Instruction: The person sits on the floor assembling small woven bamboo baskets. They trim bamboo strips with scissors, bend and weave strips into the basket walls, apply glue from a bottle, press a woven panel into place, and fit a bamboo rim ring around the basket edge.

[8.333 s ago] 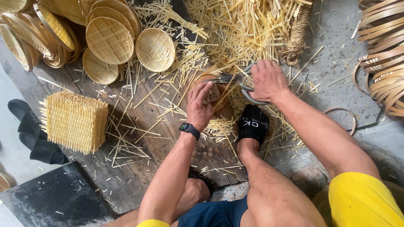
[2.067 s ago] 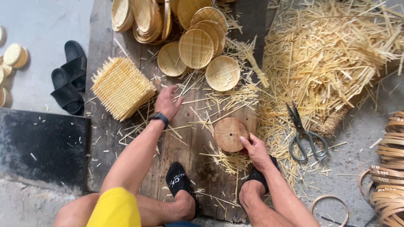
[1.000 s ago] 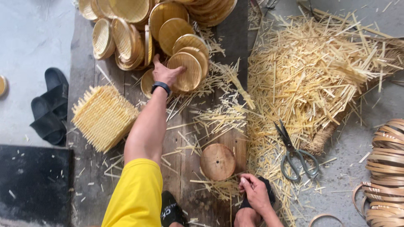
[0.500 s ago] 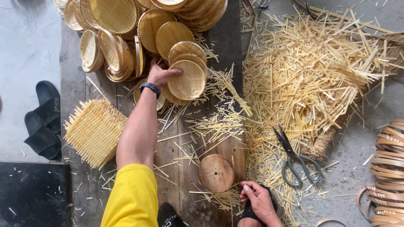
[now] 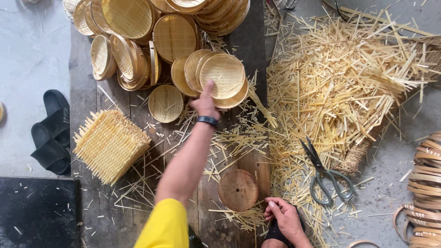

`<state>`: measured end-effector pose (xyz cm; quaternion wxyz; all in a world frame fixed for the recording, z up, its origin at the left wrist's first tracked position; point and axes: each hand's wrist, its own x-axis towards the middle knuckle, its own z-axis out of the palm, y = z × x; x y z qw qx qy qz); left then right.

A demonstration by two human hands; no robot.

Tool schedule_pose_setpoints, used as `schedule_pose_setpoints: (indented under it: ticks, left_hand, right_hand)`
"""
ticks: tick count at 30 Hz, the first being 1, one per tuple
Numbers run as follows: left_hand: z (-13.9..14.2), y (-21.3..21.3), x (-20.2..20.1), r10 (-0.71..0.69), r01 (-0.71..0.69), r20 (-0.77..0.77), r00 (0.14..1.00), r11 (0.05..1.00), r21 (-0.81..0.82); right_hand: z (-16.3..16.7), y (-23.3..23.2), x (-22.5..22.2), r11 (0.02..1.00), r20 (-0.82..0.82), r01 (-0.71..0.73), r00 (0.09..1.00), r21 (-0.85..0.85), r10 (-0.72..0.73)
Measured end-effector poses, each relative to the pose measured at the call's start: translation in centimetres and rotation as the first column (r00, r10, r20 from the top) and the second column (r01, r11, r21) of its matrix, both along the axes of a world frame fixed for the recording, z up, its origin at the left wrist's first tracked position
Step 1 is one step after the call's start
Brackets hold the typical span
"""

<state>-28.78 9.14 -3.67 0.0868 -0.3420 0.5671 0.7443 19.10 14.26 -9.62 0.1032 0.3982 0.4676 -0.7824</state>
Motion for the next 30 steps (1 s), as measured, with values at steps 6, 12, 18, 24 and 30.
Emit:
schedule_pose_setpoints:
  ticks: [6, 12, 18, 24, 30]
  left_hand:
    - [3.1, 5.9, -1.9, 0.201, -0.219, 0.175, 0.964, 0.971, 0.092]
    - [3.1, 4.1, -0.8, -0.018, -0.009, 0.127, 0.992, 0.977, 0.211]
    - [-0.4, 0.8, -2.1, -0.009, 0.027, -0.073, 0.997, 0.968, 0.251]
    - [1.2, -2.6, -2.9, -0.170, 0.191, -0.090, 0.981, 0.904, 0.381]
    - [2.0, -9.7, 0.3, -0.054, -0.037, -0.109, 0.993, 0.718, -0.695]
  right_hand:
    - [1.2, 0.3, -0.3, 0.999, 0.004, -0.036, 0.999, 0.032, 0.036]
    - [2.0, 0.4, -0.9, 1.000, -0.006, -0.018, 1.000, 0.007, 0.018]
    - [1.7, 0.4, -0.6, 1.000, -0.029, 0.003, 1.000, -0.018, -0.003]
    - [1.8, 0.4, -0.9, 1.000, -0.061, 0.002, 0.998, 0.020, -0.001]
    - [2.3, 0.8, -1.2, 0.998, -0.058, -0.002, 0.998, 0.058, 0.005]
